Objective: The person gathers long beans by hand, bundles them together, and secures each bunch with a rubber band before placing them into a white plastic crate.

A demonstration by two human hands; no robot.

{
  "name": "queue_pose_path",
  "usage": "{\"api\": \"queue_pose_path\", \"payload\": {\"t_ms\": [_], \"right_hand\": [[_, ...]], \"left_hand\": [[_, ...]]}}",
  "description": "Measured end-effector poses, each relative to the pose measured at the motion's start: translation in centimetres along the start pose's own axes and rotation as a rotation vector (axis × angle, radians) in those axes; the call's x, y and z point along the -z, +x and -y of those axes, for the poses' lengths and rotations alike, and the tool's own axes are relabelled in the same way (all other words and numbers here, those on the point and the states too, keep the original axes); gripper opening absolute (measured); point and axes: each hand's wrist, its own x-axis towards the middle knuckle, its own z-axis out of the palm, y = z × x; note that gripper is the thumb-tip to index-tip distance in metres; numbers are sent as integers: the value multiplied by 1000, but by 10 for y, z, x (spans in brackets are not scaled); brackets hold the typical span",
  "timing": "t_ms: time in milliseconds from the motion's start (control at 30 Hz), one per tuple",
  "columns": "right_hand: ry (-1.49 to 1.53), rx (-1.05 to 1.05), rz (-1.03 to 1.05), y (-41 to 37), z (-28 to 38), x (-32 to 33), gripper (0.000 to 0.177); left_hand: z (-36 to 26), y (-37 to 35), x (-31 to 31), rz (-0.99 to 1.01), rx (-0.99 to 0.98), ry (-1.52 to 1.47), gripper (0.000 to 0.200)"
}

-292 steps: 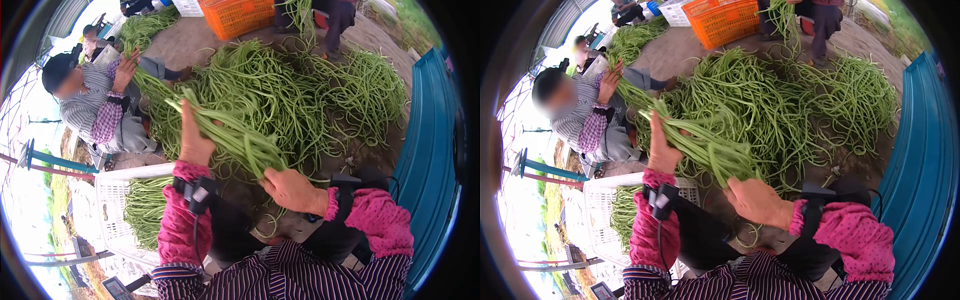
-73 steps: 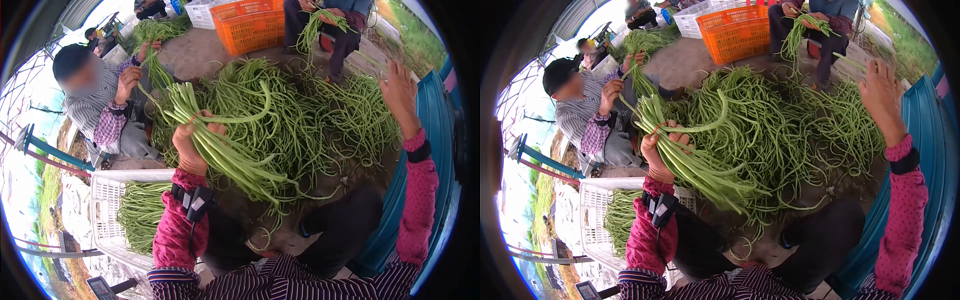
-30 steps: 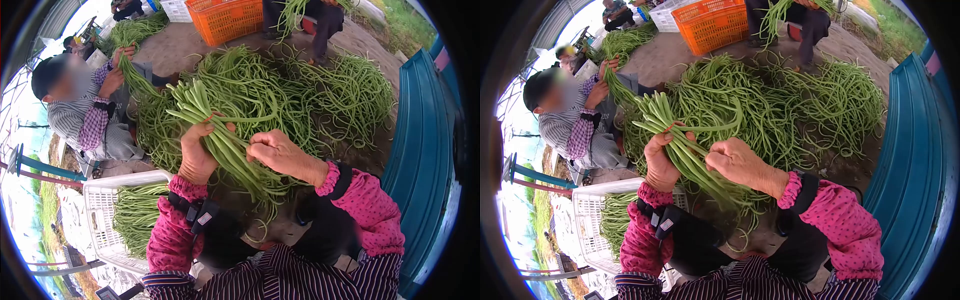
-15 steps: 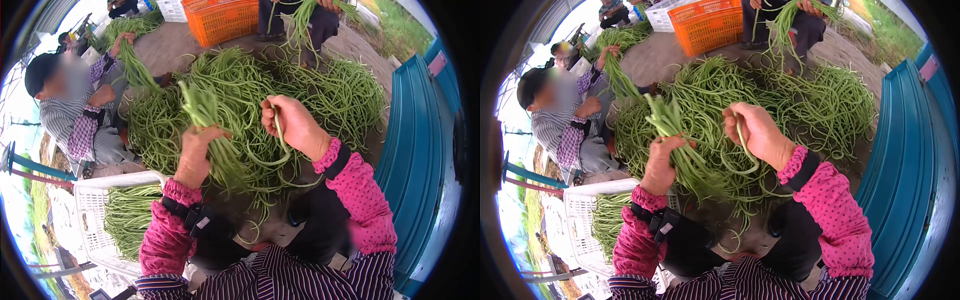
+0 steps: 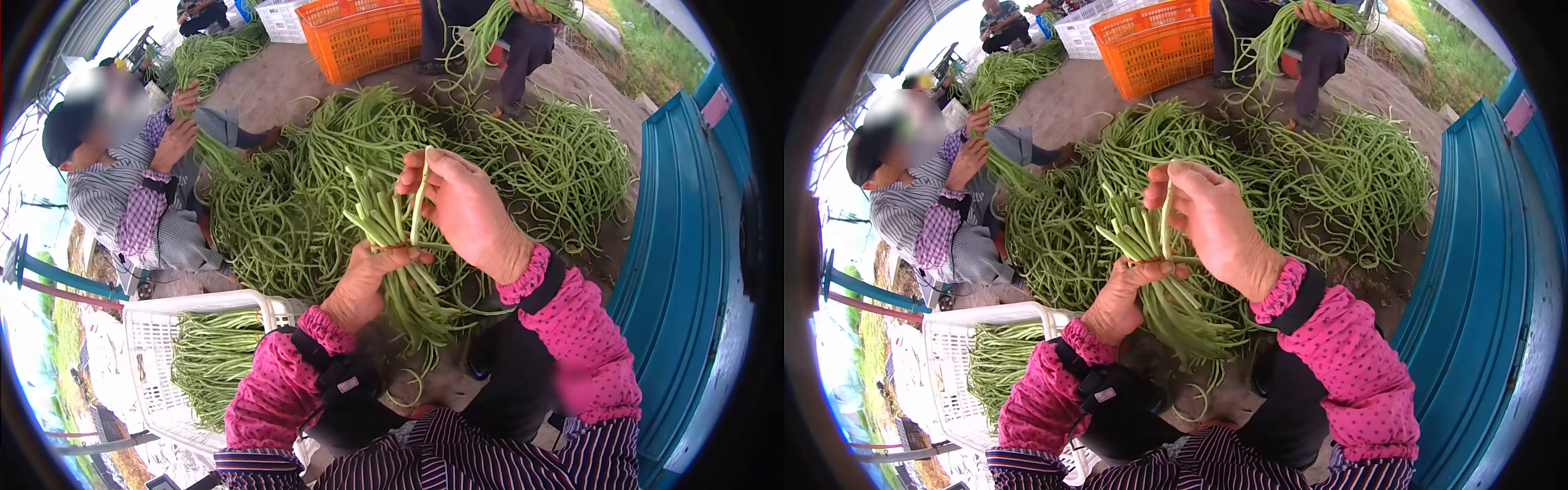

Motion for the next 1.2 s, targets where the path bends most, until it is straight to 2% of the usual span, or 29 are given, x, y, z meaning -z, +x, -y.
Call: {"api": "queue_pose_path", "payload": {"t_ms": [33, 267, 433, 500, 567, 633, 700, 767, 833, 900, 967, 1033, 1100, 1200], "right_hand": [[-95, -6, -60, -2, 4, 0, 23], [-600, -118, -11, -13, 8, 13, 20], [-597, -77, -51, -18, 11, 23, 15], [-557, -21, -166, -16, 29, 41, 10], [-644, 217, -430, -17, 54, 66, 13], [-836, 489, -832, -15, 85, 104, 18], [-978, 900, -929, -12, 109, 183, 26], [-1348, 722, -1213, -19, 114, 194, 31], [-1509, 555, -1260, -21, 110, 192, 34], [-1456, 446, -1078, -15, 85, 184, 36], [-1227, 424, -590, -21, 68, 133, 31], [-1001, 366, -343, -25, 52, 87, 23], [-950, 273, -151, -33, 41, 45, 15], [-1092, 282, 79, -47, 16, 9, 9]], "left_hand": [[-3, 0, 1, -7, -4, 20, 34], [-10, -3, -2, -42, -13, 125, 31], [-5, -2, 7, -108, -63, 145, 29], [-11, -5, 8, -186, -86, 49, 26], [-20, -11, 13, -244, -136, -29, 26], [-26, -10, 25, -201, -130, -103, 25], [-29, -8, 31, -139, -136, -181, 24], [-28, -8, 33, -68, -158, -234, 25], [-28, -6, 32, 13, -160, -304, 27], [-27, -4, 30, 55, -192, -297, 30], [-27, -4, 28, 111, -207, -315, 31], [-27, -2, 27, 96, -213, -328, 32], [-27, -1, 24, 71, -215, -347, 32], [-25, 4, 25, 32, -224, -347, 30]]}}
